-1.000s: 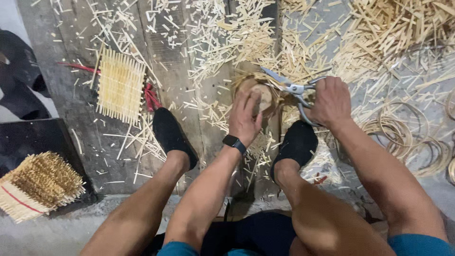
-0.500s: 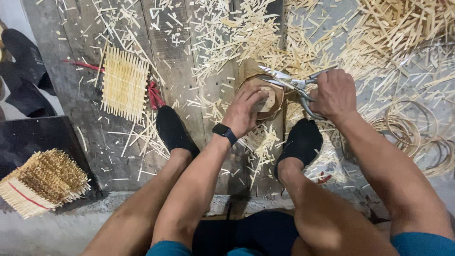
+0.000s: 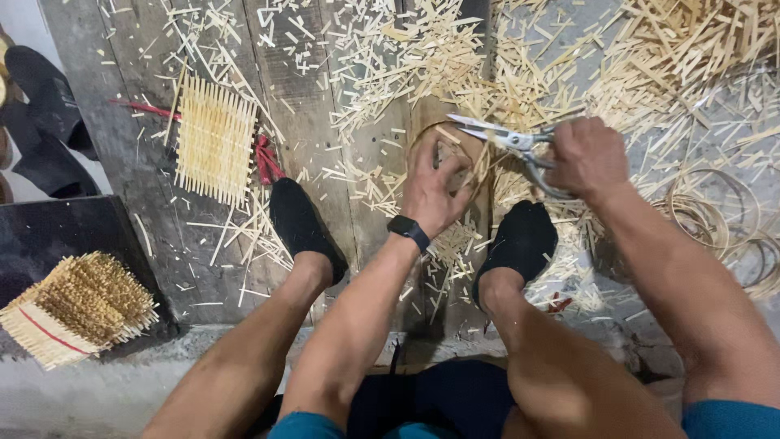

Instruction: The person weaves small round bamboo baskets by placing a woven mat on a wooden form, wrapping a bamboo ring around the edge, and trimming excess strands with shears. The person repeats this process for multiple baskets, stacking finished units nearby.

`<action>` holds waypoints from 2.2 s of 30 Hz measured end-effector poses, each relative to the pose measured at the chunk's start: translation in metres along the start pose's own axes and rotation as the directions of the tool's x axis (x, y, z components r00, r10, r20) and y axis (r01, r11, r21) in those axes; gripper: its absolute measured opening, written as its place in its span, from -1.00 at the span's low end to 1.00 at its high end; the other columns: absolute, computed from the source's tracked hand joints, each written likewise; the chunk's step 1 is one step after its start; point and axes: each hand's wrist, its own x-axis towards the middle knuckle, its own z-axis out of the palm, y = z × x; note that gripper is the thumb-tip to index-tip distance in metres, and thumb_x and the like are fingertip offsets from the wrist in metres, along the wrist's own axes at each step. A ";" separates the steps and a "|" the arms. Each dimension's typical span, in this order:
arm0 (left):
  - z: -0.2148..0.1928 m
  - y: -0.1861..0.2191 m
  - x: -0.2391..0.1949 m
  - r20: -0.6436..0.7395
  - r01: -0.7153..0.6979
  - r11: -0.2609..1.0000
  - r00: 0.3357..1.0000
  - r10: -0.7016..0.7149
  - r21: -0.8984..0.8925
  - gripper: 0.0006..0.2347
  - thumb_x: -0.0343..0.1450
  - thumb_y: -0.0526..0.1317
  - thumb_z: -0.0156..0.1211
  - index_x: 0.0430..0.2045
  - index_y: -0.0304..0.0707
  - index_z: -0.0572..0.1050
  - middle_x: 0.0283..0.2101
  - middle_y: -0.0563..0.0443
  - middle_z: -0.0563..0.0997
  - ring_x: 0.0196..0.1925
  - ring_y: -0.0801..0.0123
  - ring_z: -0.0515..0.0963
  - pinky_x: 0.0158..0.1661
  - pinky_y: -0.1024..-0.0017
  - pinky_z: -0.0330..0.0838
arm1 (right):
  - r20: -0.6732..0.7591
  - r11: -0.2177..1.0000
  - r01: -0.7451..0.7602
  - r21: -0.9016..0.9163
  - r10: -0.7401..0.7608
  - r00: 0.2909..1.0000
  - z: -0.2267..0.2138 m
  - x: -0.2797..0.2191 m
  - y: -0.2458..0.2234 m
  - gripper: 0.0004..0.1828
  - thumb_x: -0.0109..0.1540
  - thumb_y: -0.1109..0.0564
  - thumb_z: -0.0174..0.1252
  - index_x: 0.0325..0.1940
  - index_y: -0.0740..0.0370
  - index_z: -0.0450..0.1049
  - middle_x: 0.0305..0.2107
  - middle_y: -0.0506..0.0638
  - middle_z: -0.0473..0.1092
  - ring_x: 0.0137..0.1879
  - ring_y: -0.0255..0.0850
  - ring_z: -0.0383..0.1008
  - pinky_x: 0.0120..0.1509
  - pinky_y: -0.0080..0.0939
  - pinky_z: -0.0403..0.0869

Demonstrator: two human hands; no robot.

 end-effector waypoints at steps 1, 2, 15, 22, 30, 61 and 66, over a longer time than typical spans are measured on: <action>-0.003 -0.003 0.000 0.045 -0.004 1.000 0.999 0.003 0.019 -0.67 0.11 -0.30 0.43 -0.25 -0.08 0.63 0.34 -0.32 0.29 0.38 -0.33 0.25 0.33 -0.02 0.25 | 0.163 0.998 -0.042 0.044 0.034 0.986 -0.004 -0.002 0.006 -0.35 0.19 -0.41 0.20 -0.06 0.23 0.51 -0.29 0.12 0.38 -0.18 -0.10 0.42 -0.15 -0.01 0.56; -0.004 -0.006 0.001 0.089 -0.007 0.999 0.996 0.004 0.037 -0.67 0.06 -0.32 0.41 -0.29 -0.08 0.64 0.35 -0.27 0.30 0.39 -0.32 0.23 0.35 -0.02 0.23 | 0.146 0.998 -0.056 0.040 0.050 0.988 -0.007 -0.003 0.011 -0.35 0.24 -0.42 0.16 -0.07 0.24 0.51 -0.29 0.13 0.38 -0.17 -0.10 0.41 -0.13 -0.01 0.54; -0.007 0.001 -0.007 -0.113 -0.009 0.997 0.994 0.001 -0.073 -0.29 0.08 -0.30 0.45 0.18 -0.24 0.30 0.32 -0.42 0.28 0.38 -0.29 0.24 0.37 -0.02 0.13 | -0.166 0.996 0.090 0.005 -0.088 0.982 0.019 -0.005 0.014 -0.57 0.25 -0.22 0.17 -0.09 0.17 0.53 -0.35 0.09 0.39 -0.15 -0.07 0.42 -0.11 0.00 0.50; 0.010 -0.004 -0.017 -0.131 0.111 0.992 0.984 -0.118 -0.056 -0.36 0.25 -0.35 0.42 0.26 -0.32 0.29 0.22 -0.28 0.45 0.28 -0.14 0.43 0.31 0.09 0.30 | -0.220 0.994 0.095 -0.057 -0.105 0.970 0.018 -0.005 -0.002 -0.25 0.07 -0.45 0.26 -0.24 0.36 0.51 -0.35 0.17 0.40 -0.19 -0.02 0.46 -0.09 -0.03 0.51; -0.008 -0.012 -0.006 0.005 0.059 0.994 0.998 -0.059 -0.096 -0.43 0.22 -0.46 0.29 0.19 -0.21 0.39 0.11 -0.21 0.48 0.21 -0.12 0.45 0.25 0.14 0.38 | -0.161 0.996 0.079 0.052 -0.070 0.985 0.013 -0.012 0.012 -0.58 0.31 -0.17 0.15 -0.06 0.25 0.53 -0.25 0.16 0.43 -0.06 -0.01 0.48 0.00 0.05 0.52; 0.018 -0.081 0.034 0.068 0.300 0.953 0.952 -0.297 -0.041 -0.72 0.44 -0.10 0.29 -0.07 -0.27 0.64 -0.13 -0.16 0.70 -0.11 0.18 0.67 -0.05 0.24 0.55 | -0.153 0.546 -0.038 0.837 0.300 0.942 0.047 -0.018 -0.008 -0.82 0.34 0.21 0.21 0.00 0.33 0.55 -0.10 0.19 0.44 -0.02 -0.05 0.48 0.14 0.00 0.49; 0.029 -0.103 0.064 0.380 0.569 0.822 0.765 -0.519 -0.022 -0.68 0.19 -0.13 0.53 -0.31 -0.34 0.68 -0.37 -0.10 0.75 -0.39 0.33 0.71 -0.33 0.39 0.60 | 0.195 0.009 -0.197 0.980 0.124 0.973 0.053 -0.001 -0.063 -0.80 0.24 0.17 0.32 -0.10 0.33 0.62 -0.32 0.06 0.58 -0.26 -0.29 0.54 -0.17 -0.30 0.54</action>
